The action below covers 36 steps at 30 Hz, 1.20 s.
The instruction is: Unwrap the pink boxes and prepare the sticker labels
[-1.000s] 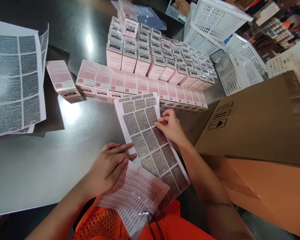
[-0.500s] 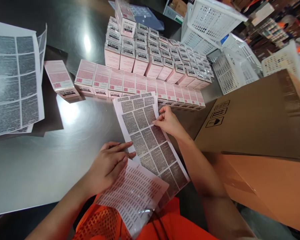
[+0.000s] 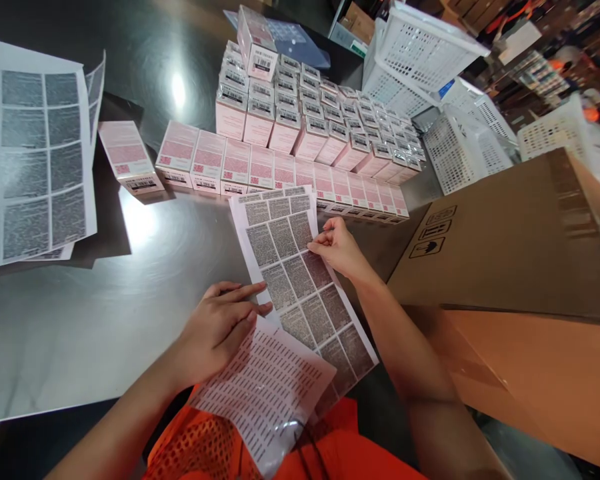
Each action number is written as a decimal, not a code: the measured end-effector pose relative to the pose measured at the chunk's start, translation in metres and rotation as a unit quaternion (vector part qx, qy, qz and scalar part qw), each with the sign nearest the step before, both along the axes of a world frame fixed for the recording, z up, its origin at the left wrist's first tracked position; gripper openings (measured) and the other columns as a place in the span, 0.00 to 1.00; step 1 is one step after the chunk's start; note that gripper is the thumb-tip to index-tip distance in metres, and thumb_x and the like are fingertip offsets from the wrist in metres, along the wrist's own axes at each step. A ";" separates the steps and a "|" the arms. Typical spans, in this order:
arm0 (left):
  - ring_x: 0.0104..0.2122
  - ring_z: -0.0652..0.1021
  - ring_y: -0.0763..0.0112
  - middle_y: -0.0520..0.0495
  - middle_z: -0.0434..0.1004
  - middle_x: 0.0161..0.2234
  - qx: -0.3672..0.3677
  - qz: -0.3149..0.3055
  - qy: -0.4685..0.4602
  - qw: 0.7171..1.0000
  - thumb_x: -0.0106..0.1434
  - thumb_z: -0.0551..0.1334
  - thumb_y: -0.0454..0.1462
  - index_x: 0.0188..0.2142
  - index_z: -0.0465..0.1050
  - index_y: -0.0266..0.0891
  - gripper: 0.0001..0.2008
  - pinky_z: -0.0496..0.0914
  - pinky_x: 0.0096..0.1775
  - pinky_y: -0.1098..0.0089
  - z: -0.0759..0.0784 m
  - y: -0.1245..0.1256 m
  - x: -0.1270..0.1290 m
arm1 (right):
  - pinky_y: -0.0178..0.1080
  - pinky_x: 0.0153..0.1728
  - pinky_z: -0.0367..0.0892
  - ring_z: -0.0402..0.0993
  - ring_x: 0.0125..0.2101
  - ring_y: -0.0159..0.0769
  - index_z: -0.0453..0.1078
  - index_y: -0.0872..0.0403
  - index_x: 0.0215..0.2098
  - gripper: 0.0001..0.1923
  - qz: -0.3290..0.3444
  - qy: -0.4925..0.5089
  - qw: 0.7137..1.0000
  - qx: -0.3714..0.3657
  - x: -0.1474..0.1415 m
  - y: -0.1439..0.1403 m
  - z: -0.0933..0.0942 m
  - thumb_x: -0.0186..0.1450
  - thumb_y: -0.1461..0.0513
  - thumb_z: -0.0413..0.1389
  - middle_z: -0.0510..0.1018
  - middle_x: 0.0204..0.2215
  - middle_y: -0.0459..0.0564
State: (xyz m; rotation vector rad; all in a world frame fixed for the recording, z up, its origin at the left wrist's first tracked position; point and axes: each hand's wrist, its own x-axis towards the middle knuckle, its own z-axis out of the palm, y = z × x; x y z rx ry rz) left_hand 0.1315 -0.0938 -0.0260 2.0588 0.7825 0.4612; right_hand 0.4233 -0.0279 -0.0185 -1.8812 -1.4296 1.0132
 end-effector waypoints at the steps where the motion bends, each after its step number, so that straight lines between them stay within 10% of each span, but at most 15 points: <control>1: 0.64 0.68 0.63 0.49 0.80 0.53 0.000 -0.001 0.000 1.000 0.74 0.47 0.37 0.40 0.76 0.43 0.18 0.58 0.58 0.57 0.000 0.000 0.000 | 0.38 0.31 0.63 0.70 0.25 0.35 0.51 0.47 0.37 0.25 -0.001 -0.006 1.000 -0.001 0.000 0.000 0.000 0.50 0.55 0.61 0.73 0.23 0.37; 28: 0.63 0.69 0.62 0.50 0.81 0.51 0.016 0.001 -0.013 1.000 0.74 0.48 0.35 0.41 0.75 0.44 0.16 0.59 0.56 0.57 0.000 0.001 0.001 | 0.40 0.31 0.60 0.71 0.26 0.39 0.52 0.47 0.35 0.22 0.011 -0.153 0.988 -0.025 -0.010 0.002 0.017 0.52 0.60 0.62 0.71 0.21 0.36; 36: 0.63 0.70 0.59 0.47 0.81 0.51 0.012 -0.001 -0.002 1.000 0.73 0.48 0.37 0.43 0.77 0.43 0.17 0.60 0.57 0.55 0.000 0.000 0.000 | 0.35 0.26 0.64 0.65 0.23 0.30 0.53 0.48 0.35 0.28 -0.092 0.037 0.995 0.015 0.007 0.000 0.014 0.44 0.56 0.67 0.67 0.26 0.36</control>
